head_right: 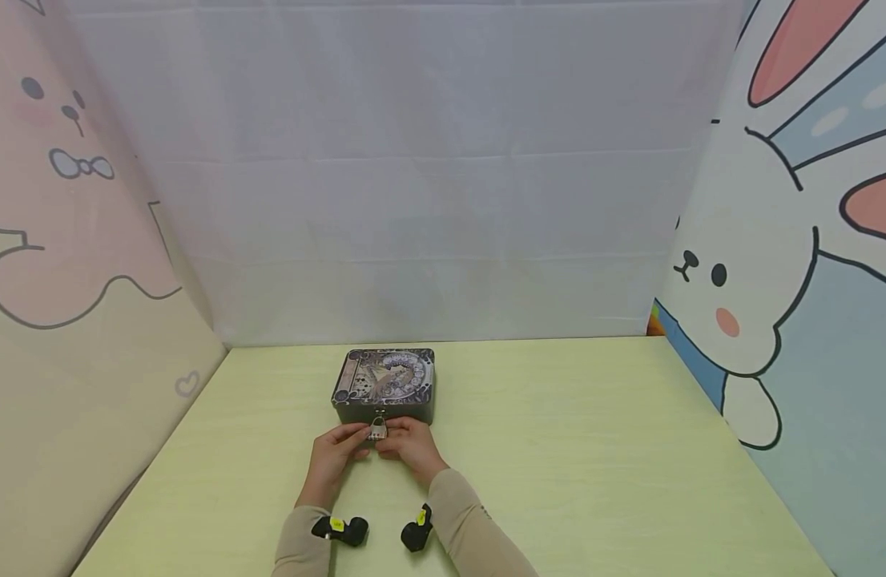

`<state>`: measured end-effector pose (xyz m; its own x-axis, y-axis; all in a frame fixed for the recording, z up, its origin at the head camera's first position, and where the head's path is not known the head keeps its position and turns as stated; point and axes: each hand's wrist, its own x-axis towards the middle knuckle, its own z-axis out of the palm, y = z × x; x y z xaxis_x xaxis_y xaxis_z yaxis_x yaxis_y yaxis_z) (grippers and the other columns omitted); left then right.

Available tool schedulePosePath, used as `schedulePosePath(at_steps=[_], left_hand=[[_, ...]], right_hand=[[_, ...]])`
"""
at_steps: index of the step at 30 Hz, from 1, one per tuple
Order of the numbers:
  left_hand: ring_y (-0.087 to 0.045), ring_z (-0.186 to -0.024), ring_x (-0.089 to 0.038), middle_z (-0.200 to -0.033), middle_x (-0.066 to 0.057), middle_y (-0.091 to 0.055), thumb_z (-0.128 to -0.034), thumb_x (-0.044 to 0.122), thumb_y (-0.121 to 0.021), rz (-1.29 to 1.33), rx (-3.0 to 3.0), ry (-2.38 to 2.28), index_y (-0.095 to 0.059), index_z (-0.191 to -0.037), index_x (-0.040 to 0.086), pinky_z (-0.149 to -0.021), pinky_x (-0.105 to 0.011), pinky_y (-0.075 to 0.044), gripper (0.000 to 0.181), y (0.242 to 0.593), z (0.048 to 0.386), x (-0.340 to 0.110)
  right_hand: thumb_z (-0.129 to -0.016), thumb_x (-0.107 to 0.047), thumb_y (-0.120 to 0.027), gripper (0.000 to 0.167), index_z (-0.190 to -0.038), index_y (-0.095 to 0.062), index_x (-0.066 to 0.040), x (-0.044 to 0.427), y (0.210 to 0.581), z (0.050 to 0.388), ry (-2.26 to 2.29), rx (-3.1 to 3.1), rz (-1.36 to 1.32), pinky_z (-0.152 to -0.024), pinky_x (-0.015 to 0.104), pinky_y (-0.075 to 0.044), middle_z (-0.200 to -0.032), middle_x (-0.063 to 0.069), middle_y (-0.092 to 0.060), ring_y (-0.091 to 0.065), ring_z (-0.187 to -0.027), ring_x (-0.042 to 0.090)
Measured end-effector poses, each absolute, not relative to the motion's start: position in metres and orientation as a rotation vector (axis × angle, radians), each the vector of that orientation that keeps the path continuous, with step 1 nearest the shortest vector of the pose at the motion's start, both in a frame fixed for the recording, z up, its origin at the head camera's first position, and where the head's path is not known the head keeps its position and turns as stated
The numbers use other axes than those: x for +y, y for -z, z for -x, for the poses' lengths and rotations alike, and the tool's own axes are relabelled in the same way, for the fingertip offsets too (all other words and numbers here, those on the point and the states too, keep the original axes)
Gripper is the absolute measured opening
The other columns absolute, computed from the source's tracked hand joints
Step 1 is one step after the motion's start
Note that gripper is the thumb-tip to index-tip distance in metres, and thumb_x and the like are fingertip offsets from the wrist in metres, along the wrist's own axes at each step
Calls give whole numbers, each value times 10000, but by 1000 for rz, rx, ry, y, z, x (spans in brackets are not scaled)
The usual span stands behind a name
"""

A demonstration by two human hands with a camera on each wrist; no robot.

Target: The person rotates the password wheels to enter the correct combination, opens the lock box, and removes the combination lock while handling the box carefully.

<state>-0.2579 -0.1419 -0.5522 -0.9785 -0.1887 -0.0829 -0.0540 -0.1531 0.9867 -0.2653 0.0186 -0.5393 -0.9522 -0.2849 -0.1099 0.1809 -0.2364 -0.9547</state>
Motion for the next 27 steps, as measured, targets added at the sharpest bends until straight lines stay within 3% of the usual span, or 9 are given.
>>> schedulePosePath(at_steps=[7,12,19,27], left_hand=[[-659,-724,-83,-874,-50,-716,-891,-38,-707,-247,-1940,2337,-641,-1067,-209,-595,-240,-586,254,550,255,-142],[-662,-724,-89,-883,-70,-717,-880,-10,-732,-248,-1939,2333,-669,-1038,-180,-594,-241,-586,241,551,256,-141],[-656,-719,-86,-861,-17,-708,-895,-44,-700,-257,-1937,2354,-624,-1090,-219,-591,-248,-587,273,551,257,-142],[-663,-725,-91,-854,-52,-717,-885,-40,-713,-242,-1925,2337,-666,-1025,-189,-589,-245,-587,210,551,255,-141]], right_hand=[[-838,152,-661,419,-1230,-516,186,19,542,266,2258,1742,146,-776,361,-602,-1019,173,-703,-681,-845,182],[-842,163,-648,396,-1217,-522,186,18,543,268,2264,1740,148,-774,350,-601,-1004,159,-704,-680,-846,180],[-857,156,-642,384,-1219,-517,191,18,543,267,2260,1738,144,-776,351,-601,-983,137,-701,-677,-842,182],[-862,139,-654,394,-1227,-513,190,19,542,266,2256,1734,144,-779,359,-600,-1001,158,-701,-676,-833,175]])
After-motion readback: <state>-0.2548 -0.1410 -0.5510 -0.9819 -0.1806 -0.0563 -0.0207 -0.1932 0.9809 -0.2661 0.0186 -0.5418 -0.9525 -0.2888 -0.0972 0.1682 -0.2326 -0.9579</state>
